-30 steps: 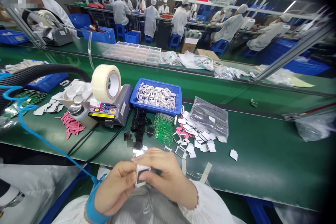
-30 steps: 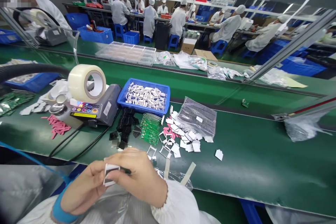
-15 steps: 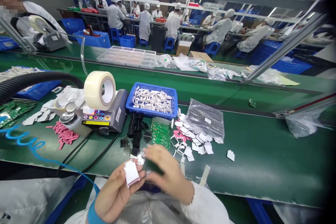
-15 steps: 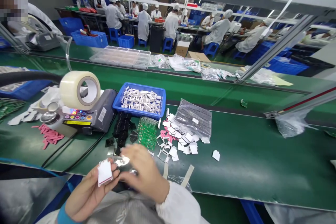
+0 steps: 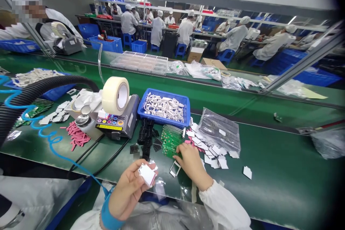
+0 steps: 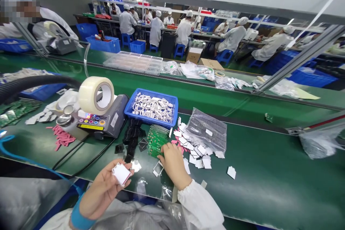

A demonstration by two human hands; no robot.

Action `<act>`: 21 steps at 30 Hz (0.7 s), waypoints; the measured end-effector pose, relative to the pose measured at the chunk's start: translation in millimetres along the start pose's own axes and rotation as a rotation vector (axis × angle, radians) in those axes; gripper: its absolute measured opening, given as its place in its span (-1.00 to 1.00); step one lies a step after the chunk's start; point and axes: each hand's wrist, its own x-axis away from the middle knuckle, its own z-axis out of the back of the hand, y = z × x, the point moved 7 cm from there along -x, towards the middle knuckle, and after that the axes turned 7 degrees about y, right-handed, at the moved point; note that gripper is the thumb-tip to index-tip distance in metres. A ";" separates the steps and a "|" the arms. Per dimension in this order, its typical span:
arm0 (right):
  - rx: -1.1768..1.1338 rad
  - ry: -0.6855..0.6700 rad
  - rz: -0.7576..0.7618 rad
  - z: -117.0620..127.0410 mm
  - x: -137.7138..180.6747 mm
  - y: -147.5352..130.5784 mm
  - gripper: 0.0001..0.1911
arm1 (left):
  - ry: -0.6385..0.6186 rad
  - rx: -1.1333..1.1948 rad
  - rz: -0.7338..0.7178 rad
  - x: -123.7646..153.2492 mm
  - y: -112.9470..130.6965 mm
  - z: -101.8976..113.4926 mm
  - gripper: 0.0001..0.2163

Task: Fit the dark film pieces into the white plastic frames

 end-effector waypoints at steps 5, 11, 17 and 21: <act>-0.285 0.027 -0.043 26.1 11.4 -7.4 -0.93 | 0.033 -0.013 -0.039 -3.5 -1.1 -2.4 -0.65; -0.915 0.088 0.055 56.5 34.9 -83.9 -0.86 | -0.047 -0.007 -0.147 -0.3 0.3 -23.0 -0.70; -0.637 0.176 0.389 69.6 50.4 -128.1 -0.68 | 0.057 -0.026 -0.201 4.5 6.1 -13.1 -0.64; -0.502 0.135 0.426 68.3 53.5 -129.7 -0.66 | 0.052 -0.028 -0.228 4.9 7.9 -11.2 -0.63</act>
